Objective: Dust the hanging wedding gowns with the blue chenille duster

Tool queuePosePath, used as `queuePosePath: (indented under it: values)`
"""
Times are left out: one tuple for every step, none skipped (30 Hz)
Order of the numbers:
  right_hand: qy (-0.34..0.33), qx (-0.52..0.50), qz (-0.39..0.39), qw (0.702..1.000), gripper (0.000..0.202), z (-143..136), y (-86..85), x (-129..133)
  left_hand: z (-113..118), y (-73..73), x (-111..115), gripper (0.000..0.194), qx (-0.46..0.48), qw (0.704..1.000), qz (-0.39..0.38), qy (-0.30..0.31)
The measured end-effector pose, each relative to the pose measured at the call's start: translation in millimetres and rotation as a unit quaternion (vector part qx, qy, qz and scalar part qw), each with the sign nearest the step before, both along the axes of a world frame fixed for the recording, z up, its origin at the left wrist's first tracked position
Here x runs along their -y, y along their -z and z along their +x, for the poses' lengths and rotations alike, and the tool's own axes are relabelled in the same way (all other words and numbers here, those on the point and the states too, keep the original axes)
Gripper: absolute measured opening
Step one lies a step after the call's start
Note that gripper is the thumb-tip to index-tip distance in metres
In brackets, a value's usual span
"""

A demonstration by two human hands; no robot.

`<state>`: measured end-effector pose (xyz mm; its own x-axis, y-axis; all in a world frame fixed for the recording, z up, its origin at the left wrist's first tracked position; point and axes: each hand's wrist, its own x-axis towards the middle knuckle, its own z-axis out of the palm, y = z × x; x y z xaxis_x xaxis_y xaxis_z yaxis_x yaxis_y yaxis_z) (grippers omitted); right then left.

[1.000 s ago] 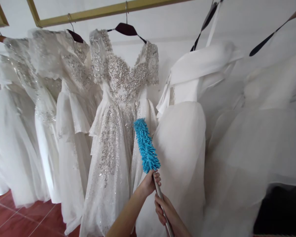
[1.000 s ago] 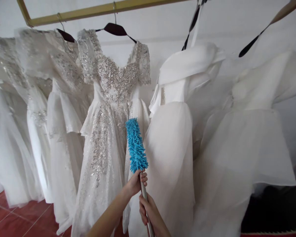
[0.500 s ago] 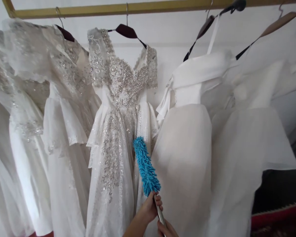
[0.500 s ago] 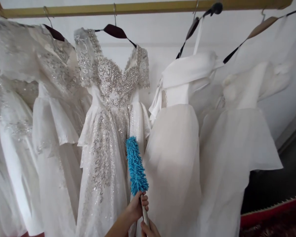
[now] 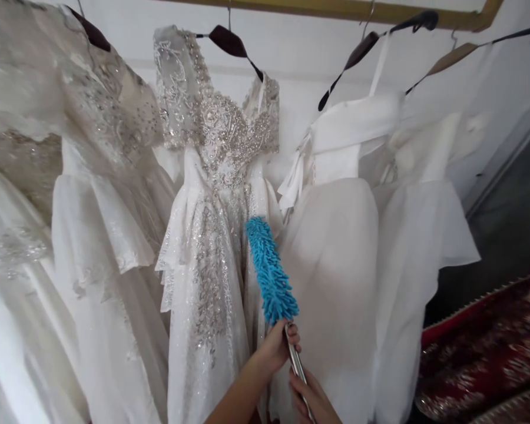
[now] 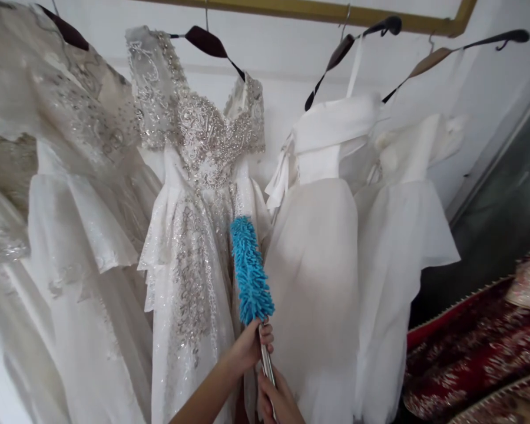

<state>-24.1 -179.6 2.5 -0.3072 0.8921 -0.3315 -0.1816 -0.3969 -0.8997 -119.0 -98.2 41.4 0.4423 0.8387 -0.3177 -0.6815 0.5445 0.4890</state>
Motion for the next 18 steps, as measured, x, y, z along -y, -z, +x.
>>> queuePosePath:
  values:
    - [0.011,-0.002,0.004,1.000,0.063,-5.4,-4.2,0.5,-4.7,-5.5,-1.2,0.021,0.001,1.000,0.008,0.006]
    - [0.019,-0.001,0.011,1.000,0.062,-10.6,-7.2,1.0,-9.4,-9.6,-1.8,0.022,0.003,1.000,0.015,0.010]
    - [0.025,0.000,0.017,1.000,0.061,-15.5,-9.0,1.5,-14.0,-12.1,-1.8,0.023,0.006,1.000,0.020,0.013]
    - [0.026,0.000,0.021,0.999,0.061,-20.2,-9.7,2.1,-18.5,-13.0,-1.2,0.024,0.010,1.000,0.023,0.013]
    - [0.026,0.001,0.020,0.999,0.060,-24.5,-9.4,3.1,-23.0,-12.3,0.1,0.024,0.014,1.000,0.022,0.010]
    - [0.023,0.002,0.017,1.000,0.060,-28.6,-8.2,4.3,-27.4,-10.2,1.9,0.024,0.018,1.000,0.018,0.006]
    - [0.021,0.004,0.015,1.000,0.059,-32.4,-6.1,5.9,-31.6,-6.8,4.1,0.024,0.020,1.000,0.012,0.001]
    - [0.019,0.004,0.013,1.000,0.058,-36.1,-3.2,7.8,-35.4,-2.3,6.6,0.025,0.019,1.000,0.002,-0.004]
    - [0.013,0.004,0.011,1.000,0.058,-39.4,0.2,10.1,-38.8,2.8,9.2,0.024,0.017,1.000,-0.010,-0.009]
    - [0.007,0.002,0.009,1.000,0.058,-42.4,4.0,12.7,-41.4,8.5,11.9,0.024,0.014,1.000,-0.024,-0.012]
    - [0.005,-0.001,0.006,1.000,0.058,-44.9,8.1,15.6,-43.3,14.4,14.5,0.023,0.010,0.999,-0.038,-0.016]
    - [0.005,-0.004,0.001,1.000,0.058,-46.7,12.1,18.8,-44.4,20.5,17.2,0.022,0.006,0.998,-0.051,-0.019]
    - [0.008,-0.006,-0.007,1.000,0.059,-47.7,16.0,22.2,-44.5,26.5,19.9,0.021,0.004,0.998,-0.064,-0.023]
    - [0.011,-0.007,-0.016,1.000,0.059,-47.9,19.6,25.8,-43.9,32.3,22.5,0.020,0.003,0.997,-0.076,-0.026]
    - [0.014,-0.007,-0.026,1.000,0.058,-47.3,23.0,29.3,-42.5,38.0,25.2,0.020,0.003,0.996,-0.088,-0.028]
    - [0.018,-0.007,-0.034,0.999,0.057,-46.1,26.0,32.8,-40.6,43.4,27.8,0.019,0.002,0.995,-0.099,-0.030]
    - [0.017,-0.006,-0.043,0.999,0.056,-44.4,28.7,35.9,-38.4,48.3,30.4,0.019,0.002,0.994,-0.109,-0.031]
    - [0.018,-0.004,-0.051,0.999,0.056,-42.3,31.1,38.7,-36.0,52.6,32.8,0.019,0.000,0.992,-0.119,-0.031]
